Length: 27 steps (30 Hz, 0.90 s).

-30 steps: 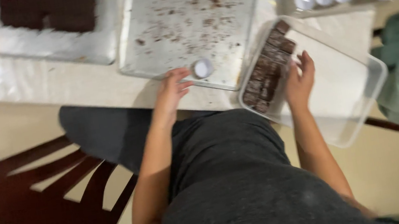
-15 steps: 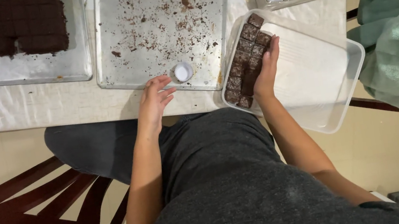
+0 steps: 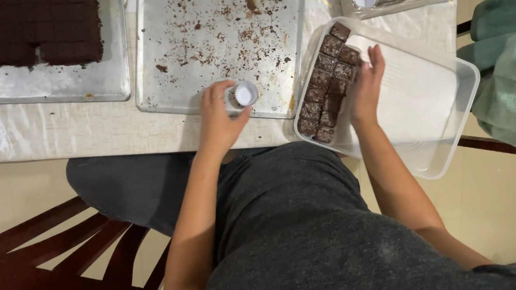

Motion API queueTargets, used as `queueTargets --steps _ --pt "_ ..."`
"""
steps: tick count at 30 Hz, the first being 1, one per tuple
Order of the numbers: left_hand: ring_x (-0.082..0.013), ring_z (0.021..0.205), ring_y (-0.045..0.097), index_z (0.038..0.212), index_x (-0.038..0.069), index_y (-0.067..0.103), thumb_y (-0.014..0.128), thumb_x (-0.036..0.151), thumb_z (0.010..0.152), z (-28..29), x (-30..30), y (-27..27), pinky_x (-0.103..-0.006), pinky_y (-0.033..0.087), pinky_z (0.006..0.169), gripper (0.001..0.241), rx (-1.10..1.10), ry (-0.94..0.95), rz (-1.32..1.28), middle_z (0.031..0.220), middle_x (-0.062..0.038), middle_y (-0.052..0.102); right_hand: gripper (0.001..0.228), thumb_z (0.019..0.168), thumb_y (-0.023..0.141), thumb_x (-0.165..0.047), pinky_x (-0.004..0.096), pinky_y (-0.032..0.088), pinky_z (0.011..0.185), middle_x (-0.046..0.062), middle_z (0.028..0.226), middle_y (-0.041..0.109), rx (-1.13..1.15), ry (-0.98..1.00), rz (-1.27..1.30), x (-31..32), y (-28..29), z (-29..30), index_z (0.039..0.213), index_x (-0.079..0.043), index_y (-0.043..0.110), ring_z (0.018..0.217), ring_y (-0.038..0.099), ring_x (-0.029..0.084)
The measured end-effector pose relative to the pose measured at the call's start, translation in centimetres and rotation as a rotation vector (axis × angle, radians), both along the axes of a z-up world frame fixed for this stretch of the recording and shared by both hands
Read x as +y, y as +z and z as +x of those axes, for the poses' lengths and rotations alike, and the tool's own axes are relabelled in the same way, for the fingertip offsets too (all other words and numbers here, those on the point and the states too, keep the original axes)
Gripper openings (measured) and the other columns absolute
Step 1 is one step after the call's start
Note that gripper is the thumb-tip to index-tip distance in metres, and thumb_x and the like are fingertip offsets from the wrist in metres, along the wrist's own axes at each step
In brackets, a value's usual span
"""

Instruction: The person is packaging brownies by placing them into paper liners and then into a plastic container.

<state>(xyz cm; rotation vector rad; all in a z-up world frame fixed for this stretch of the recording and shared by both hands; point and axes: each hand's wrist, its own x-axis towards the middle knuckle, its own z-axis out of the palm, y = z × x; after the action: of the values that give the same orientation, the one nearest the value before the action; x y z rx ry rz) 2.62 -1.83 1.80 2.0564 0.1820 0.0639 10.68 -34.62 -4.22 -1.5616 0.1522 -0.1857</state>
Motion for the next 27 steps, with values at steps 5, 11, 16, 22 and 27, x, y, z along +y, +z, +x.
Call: queueTargets --steps 5,11,16,22,27 --pt "-0.0388 0.132 0.043 0.140 0.007 0.051 0.089 0.016 0.073 1.1 -1.5 0.0 -0.0495 0.039 0.112 0.077 -0.077 -0.137 0.241 0.141 -0.015 0.048 0.056 0.113 0.045 -0.027 0.040 0.033 0.123 0.015 0.168 0.029 -0.032 -0.022 -0.134 -1.3 0.0 0.2 0.162 -0.007 0.026 0.149 0.038 0.029" --pt "-0.0403 0.132 0.042 0.145 0.008 0.049 0.089 0.017 0.073 1.0 -2.0 -0.1 -0.0509 0.038 0.111 0.083 -0.042 -0.119 0.281 0.143 -0.015 0.047 0.043 0.112 0.050 -0.018 0.035 0.045 0.110 0.012 0.155 0.047 -0.086 -0.057 -0.410 -1.6 0.7 0.6 0.153 -0.006 0.046 0.131 0.051 0.023" --pt "-0.0408 0.132 0.045 0.143 0.009 0.051 0.088 0.015 0.075 -0.1 -1.1 0.0 -0.0493 0.040 0.111 0.078 -0.127 -0.043 0.224 0.141 -0.016 0.048 0.038 0.105 0.057 -0.008 0.034 0.050 0.100 0.012 0.144 0.053 -0.195 -0.021 -0.541 1.7 5.0 2.6 0.143 -0.005 0.054 0.129 0.054 0.024" --pt "-0.0392 0.131 0.048 0.135 0.009 0.057 0.085 0.011 0.076 -1.3 -0.3 0.8 -0.0476 0.042 0.112 0.066 -0.149 0.006 0.163 0.138 -0.014 0.052 0.027 0.099 0.064 0.000 0.040 0.047 0.106 0.015 0.133 0.062 -0.422 0.195 -0.739 6.7 8.0 8.8 0.126 -0.004 0.065 0.127 0.054 0.033" --pt "-0.0392 0.131 0.048 0.132 0.010 0.059 0.085 0.012 0.078 -1.5 -0.4 0.2 -0.0480 0.042 0.111 0.059 -0.089 0.005 0.148 0.137 -0.015 0.053 0.030 0.092 0.072 0.001 0.047 0.041 0.112 0.012 0.126 0.065 -0.513 0.409 -0.905 10.0 6.5 15.5 0.121 -0.008 0.069 0.123 0.055 0.035"
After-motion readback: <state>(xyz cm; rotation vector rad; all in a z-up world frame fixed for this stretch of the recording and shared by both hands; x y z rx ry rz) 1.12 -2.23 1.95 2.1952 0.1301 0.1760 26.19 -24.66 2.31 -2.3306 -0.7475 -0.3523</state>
